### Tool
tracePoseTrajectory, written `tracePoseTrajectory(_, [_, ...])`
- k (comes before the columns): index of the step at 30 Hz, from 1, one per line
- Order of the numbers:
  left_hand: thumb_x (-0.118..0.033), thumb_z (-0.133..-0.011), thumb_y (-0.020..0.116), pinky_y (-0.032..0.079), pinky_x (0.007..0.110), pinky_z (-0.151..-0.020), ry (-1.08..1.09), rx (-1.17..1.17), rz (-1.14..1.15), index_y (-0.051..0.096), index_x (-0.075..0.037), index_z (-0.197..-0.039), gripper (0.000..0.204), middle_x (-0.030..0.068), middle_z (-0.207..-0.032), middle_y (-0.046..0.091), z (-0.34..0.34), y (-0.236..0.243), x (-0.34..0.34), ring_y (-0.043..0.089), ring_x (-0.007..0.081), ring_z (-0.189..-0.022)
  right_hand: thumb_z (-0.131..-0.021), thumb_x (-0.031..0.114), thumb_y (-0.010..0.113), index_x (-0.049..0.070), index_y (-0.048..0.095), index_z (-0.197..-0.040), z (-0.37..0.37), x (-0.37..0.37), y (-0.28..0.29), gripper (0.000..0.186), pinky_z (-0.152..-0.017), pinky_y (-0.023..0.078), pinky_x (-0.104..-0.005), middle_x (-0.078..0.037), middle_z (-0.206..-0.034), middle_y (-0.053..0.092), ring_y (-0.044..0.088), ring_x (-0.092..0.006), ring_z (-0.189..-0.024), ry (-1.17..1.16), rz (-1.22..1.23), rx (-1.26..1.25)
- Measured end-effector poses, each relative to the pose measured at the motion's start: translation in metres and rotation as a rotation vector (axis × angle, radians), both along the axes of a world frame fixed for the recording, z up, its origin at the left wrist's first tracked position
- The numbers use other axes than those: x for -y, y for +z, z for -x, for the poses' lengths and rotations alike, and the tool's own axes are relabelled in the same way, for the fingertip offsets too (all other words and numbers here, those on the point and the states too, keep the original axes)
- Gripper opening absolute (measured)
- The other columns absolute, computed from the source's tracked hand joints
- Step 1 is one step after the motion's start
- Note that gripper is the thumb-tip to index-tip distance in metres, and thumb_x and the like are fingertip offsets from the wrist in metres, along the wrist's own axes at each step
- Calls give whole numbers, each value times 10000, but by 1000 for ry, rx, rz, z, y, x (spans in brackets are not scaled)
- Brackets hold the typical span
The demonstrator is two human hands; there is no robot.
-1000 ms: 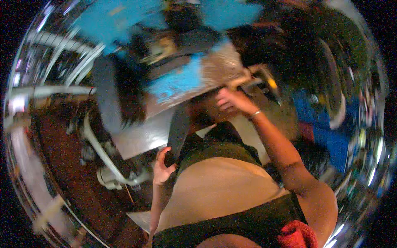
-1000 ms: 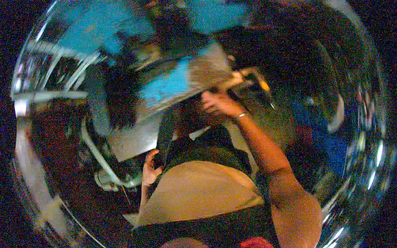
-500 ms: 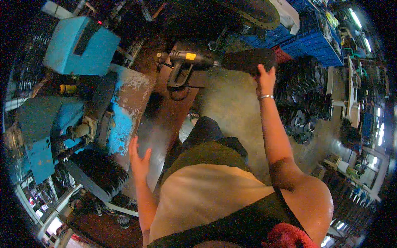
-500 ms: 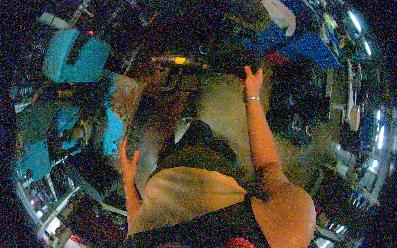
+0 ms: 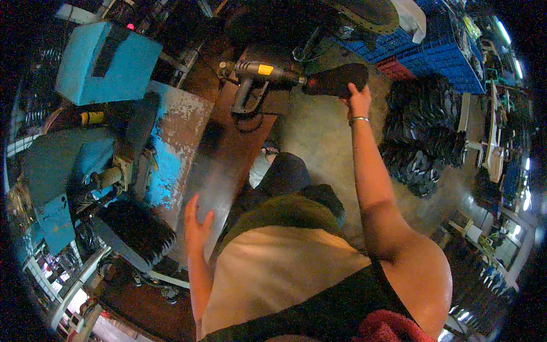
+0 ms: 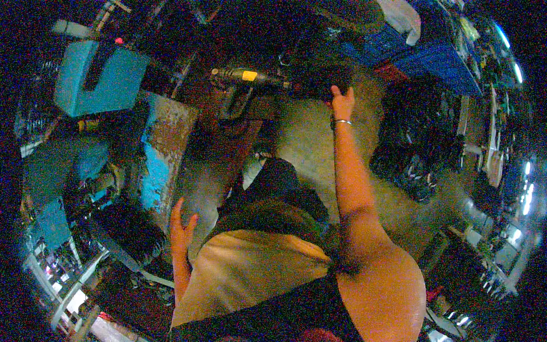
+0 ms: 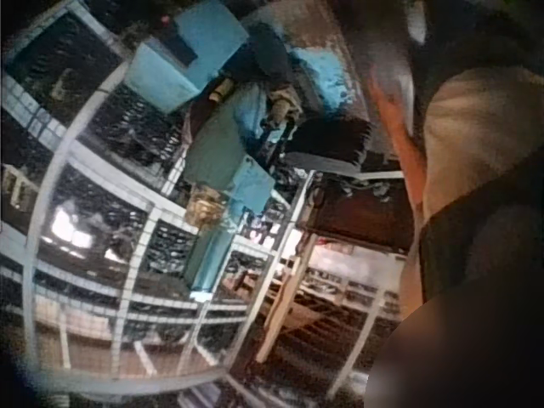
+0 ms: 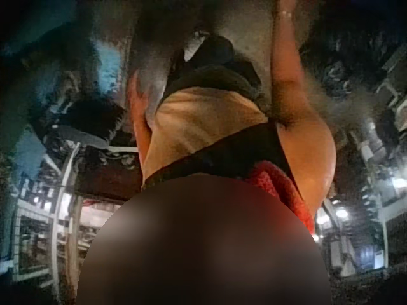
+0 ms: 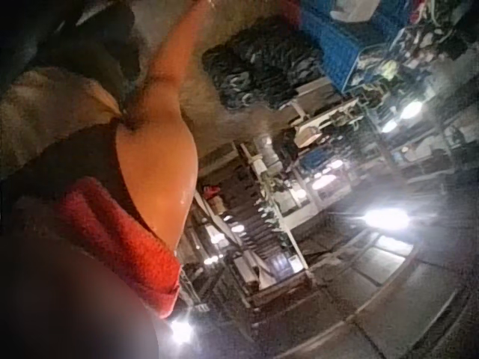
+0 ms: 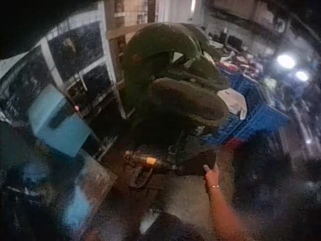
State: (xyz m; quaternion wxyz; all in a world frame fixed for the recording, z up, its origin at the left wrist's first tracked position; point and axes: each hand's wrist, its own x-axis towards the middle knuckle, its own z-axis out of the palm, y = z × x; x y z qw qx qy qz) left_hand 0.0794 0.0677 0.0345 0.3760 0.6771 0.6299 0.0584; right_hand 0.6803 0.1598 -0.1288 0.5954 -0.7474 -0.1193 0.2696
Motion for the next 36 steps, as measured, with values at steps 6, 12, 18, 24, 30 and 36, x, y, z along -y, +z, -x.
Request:
tracePoseTrajectory(6, [-184,-894,750,388,449,-1158,142,1,119,466,-89,-1519,693,210,-1523,485,5,-13,23,492,388,-1367,-937,122,715,144,601,-1263,-15,14,34,346,-508,595,-328,-63,-1116,715,719,-216,-807,14,-20,-67])
tracePoseTrajectory(12, [-207,-902,762,373,453,-1171,4,-12,58,469,-65,-1510,690,212,-1526,486,0,-22,15,468,391,-1398,-929,128,724,127,602,-1189,-8,-12,-48,288,-479,583,-322,-66,-1002,718,701,-208,-731,46,73,10])
tracePoseTrajectory(18, [-246,-840,808,328,497,-1196,37,-58,-89,504,-153,-1499,731,218,-1548,450,10,-27,-13,422,413,-1428,-892,345,776,-24,619,-1239,-35,0,-24,530,-926,495,-451,-209,-1243,669,638,-356,-1068,185,496,562])
tracePoseTrajectory(24, [-223,-795,821,312,539,-1182,135,-97,-427,544,-198,-1464,725,213,-1564,407,8,-39,-94,373,434,-1445,-945,355,749,-127,580,-1309,-23,-15,94,627,-1073,464,-416,-269,-1314,654,635,-383,-1140,30,283,1061])
tracePoseTrajectory(30, [-212,-773,822,236,630,-1194,83,-274,-548,485,-227,-1509,810,257,-1612,314,19,-38,-229,253,458,-1515,-965,132,700,48,591,-1403,82,-80,163,459,-976,515,-331,-181,-1366,598,614,-235,-1109,617,109,967])
tracePoseTrajectory(36, [-378,-797,805,65,698,-1212,-41,-601,-148,358,-332,-1603,923,263,-1660,257,46,-41,-288,137,457,-1561,-968,98,701,73,572,-1301,286,-147,222,358,-836,613,-386,-72,-1197,659,674,-194,-990,816,-313,-121])
